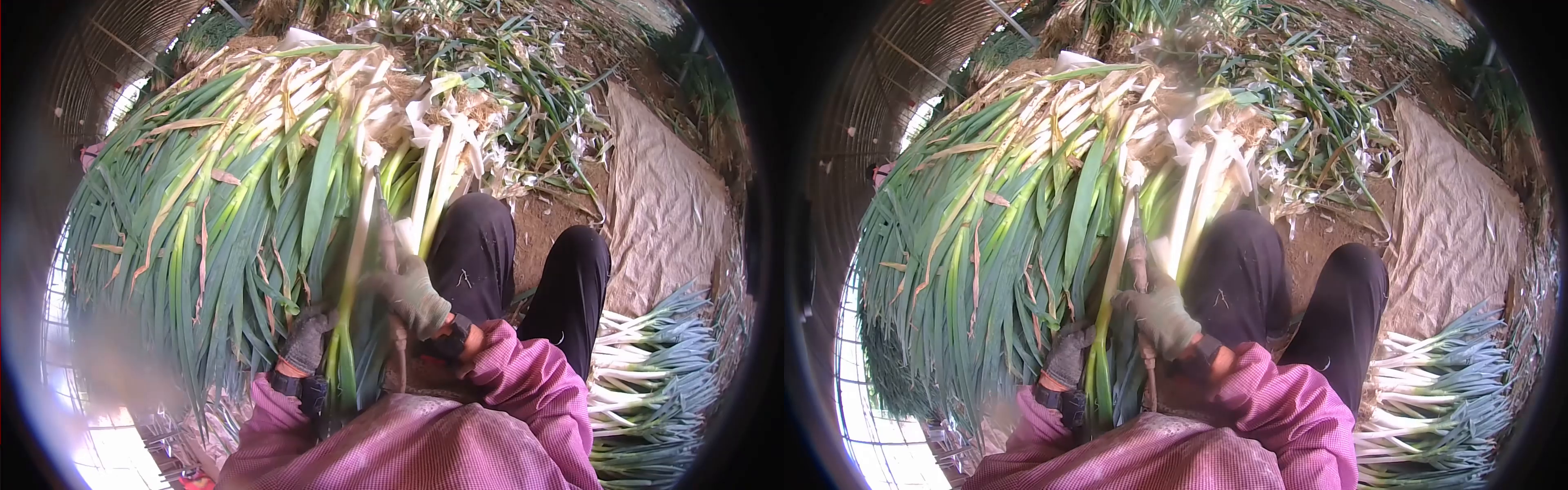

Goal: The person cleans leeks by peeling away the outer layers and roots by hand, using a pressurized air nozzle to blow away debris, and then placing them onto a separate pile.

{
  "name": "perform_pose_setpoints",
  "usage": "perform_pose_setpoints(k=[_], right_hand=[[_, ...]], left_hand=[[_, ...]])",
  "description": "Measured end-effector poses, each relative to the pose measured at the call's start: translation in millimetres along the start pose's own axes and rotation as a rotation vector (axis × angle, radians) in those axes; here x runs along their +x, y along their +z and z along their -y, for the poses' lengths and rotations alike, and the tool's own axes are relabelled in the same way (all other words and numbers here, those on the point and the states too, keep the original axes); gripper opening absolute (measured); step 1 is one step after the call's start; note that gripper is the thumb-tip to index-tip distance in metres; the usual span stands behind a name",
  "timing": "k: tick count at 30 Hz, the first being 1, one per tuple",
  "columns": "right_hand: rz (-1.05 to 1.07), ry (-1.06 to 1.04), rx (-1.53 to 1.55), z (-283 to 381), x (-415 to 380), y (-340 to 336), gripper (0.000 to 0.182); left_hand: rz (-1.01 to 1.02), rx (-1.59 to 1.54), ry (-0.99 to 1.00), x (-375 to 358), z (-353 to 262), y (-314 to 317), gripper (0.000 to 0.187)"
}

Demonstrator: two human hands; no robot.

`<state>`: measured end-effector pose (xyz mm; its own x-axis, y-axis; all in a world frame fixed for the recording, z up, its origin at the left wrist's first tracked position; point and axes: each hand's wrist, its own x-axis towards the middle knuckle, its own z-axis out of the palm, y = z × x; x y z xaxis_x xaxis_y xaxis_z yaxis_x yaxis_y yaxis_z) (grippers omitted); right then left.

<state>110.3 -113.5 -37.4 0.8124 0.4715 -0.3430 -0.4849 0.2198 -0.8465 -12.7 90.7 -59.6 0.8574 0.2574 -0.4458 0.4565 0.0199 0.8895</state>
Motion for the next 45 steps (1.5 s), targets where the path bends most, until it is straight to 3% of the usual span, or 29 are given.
perform_pose_setpoints(k=[7,9,13,16,17,20,23,25,27,31,34,36,38,40,43,45], right_hand=[[0.073,0.008,0.074,-1.9,20.1,-18.9,0.081],[0.178,0.016,0.012,-0.9,19.8,-25.1,0.075],[0.227,0.228,0.094,28.8,-4.0,-32.4,0.056],[0.034,-0.025,0.176,15.3,-19.1,-15.7,0.039],[-0.014,-0.033,0.209,14.0,-25.2,-13.2,0.037],[-0.144,-0.04,0.27,14.3,-40.4,-18.0,0.032],[-0.206,-0.013,0.3,-0.1,-36.0,-37.5,0.031],[-0.143,0.019,0.11,4.8,-42.7,-45.4,0.031],[-0.185,0.003,-0.105,13.3,-54.9,-40.6,0.029],[-0.285,-0.005,0.214,-1.7,-53.5,-29.2,0.029],[-0.289,-0.107,0.147,-17.9,-36.1,-35.1,0.03],[-0.293,-0.094,0.254,-14.6,-32.3,-37.3,0.03],[-0.309,-0.055,0.312,-3.3,-36.7,-37.6,0.03],[-0.331,0.008,0.319,6.5,-42.1,-38.0,0.03],[-0.298,-0.06,0.178,-4.6,-40.8,-36.4,0.021],[-0.314,-0.084,0.319,-5.7,-39.6,-30.1,0.022]], left_hand=[[0.138,-0.248,-0.159,-9.4,-11.9,-5.1,0.043],[0.174,-0.375,-0.201,-12.5,-15.9,-4.9,0.049],[0.189,-0.265,-0.15,-24.6,-19.9,-1.7,0.052],[0.21,-0.059,-0.035,-24.7,-34.0,8.5,0.048],[0.036,0.035,0.07,-9.8,17.8,-20.9,0.04],[0.279,0.295,0.072,-15.8,-46.3,31.1,0.033],[0.23,0.355,0.16,-12.1,-50.7,64.6,0.027],[0.186,0.546,0.327,5.7,-33.0,68.0,0.025],[0.14,0.735,0.334,30.3,-14.9,69.2,0.027],[0.08,0.908,0.554,37.1,-6.9,82.6,0.025],[-0.1,1.659,0.794,17.1,-0.2,86.0,0.024],[0.012,1.897,0.405,-5.4,-30.6,121.6,0.023],[0.019,1.893,0.386,-17.1,-41.1,135.0,0.024],[-0.083,1.655,0.739,-19.0,-23.7,125.9,0.026],[0.087,1.779,0.813,8.0,-23.9,97.4,0.03],[0.192,1.857,0.843,27.3,-31.8,74.2,0.033]])
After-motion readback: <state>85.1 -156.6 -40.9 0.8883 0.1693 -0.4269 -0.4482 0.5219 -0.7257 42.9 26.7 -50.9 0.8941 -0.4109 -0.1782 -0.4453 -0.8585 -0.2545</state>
